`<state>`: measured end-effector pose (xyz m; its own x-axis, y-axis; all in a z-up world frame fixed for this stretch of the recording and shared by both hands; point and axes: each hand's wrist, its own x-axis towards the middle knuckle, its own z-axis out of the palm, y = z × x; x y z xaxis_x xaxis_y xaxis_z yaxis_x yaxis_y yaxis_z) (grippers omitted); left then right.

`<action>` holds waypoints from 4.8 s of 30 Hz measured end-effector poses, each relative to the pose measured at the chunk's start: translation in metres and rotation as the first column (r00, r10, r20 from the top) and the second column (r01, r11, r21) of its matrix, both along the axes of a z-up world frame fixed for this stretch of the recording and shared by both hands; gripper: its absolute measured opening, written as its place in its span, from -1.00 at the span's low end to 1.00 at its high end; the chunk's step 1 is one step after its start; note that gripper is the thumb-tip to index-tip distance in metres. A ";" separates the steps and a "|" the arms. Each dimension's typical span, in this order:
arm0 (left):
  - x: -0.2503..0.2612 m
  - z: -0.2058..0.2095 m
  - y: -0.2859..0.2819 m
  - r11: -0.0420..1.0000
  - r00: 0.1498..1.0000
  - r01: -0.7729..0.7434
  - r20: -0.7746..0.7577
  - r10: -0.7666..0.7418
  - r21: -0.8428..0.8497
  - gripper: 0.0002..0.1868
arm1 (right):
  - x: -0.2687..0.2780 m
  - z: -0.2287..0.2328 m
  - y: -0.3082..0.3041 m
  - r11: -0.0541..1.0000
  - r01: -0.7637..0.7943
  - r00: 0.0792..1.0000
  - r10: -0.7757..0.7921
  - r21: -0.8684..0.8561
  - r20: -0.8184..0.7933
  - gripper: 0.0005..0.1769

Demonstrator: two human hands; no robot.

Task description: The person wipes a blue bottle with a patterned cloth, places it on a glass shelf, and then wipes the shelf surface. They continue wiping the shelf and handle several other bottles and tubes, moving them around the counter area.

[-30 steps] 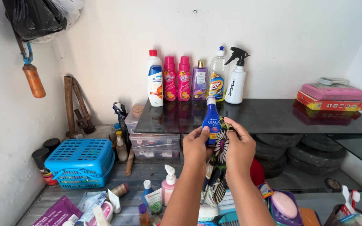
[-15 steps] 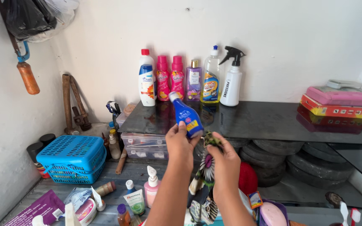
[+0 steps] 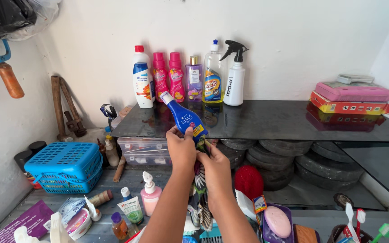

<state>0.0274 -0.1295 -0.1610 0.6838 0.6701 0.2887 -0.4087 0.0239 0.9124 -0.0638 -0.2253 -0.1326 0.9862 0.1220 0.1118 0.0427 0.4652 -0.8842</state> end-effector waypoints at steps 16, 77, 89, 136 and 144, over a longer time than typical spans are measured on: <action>-0.032 0.041 -0.026 0.836 0.834 0.533 -0.086 -0.545 -0.128 -0.65 | 0.013 0.008 -0.027 0.554 0.791 0.485 -0.306 -0.261 0.819 -0.52; -0.083 -0.002 0.028 0.801 0.757 0.589 -0.277 -0.592 -0.104 -0.43 | 0.045 -0.059 -0.020 0.951 0.268 0.962 -0.255 0.154 -0.098 -0.58; -0.085 -0.007 0.040 0.823 0.827 0.521 -0.105 -0.552 -0.225 -0.50 | 0.043 0.003 -0.065 0.899 0.434 0.848 -0.383 -0.063 0.367 -0.68; -0.081 0.029 0.097 0.670 0.719 0.693 0.189 -0.669 -0.265 -0.58 | 0.051 0.043 -0.004 0.712 0.568 0.786 -0.322 -0.412 0.528 -0.78; -0.096 0.043 0.107 0.462 0.488 0.864 0.107 -0.866 -0.201 -0.58 | 0.047 0.045 0.016 0.840 0.185 0.938 0.003 -0.510 0.346 -0.77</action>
<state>-0.0690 -0.0226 -0.1181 0.9486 -0.2280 0.2194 -0.0648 0.5388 0.8399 -0.0173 -0.2090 -0.0879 0.9152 0.1664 0.3671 0.3847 -0.0892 -0.9187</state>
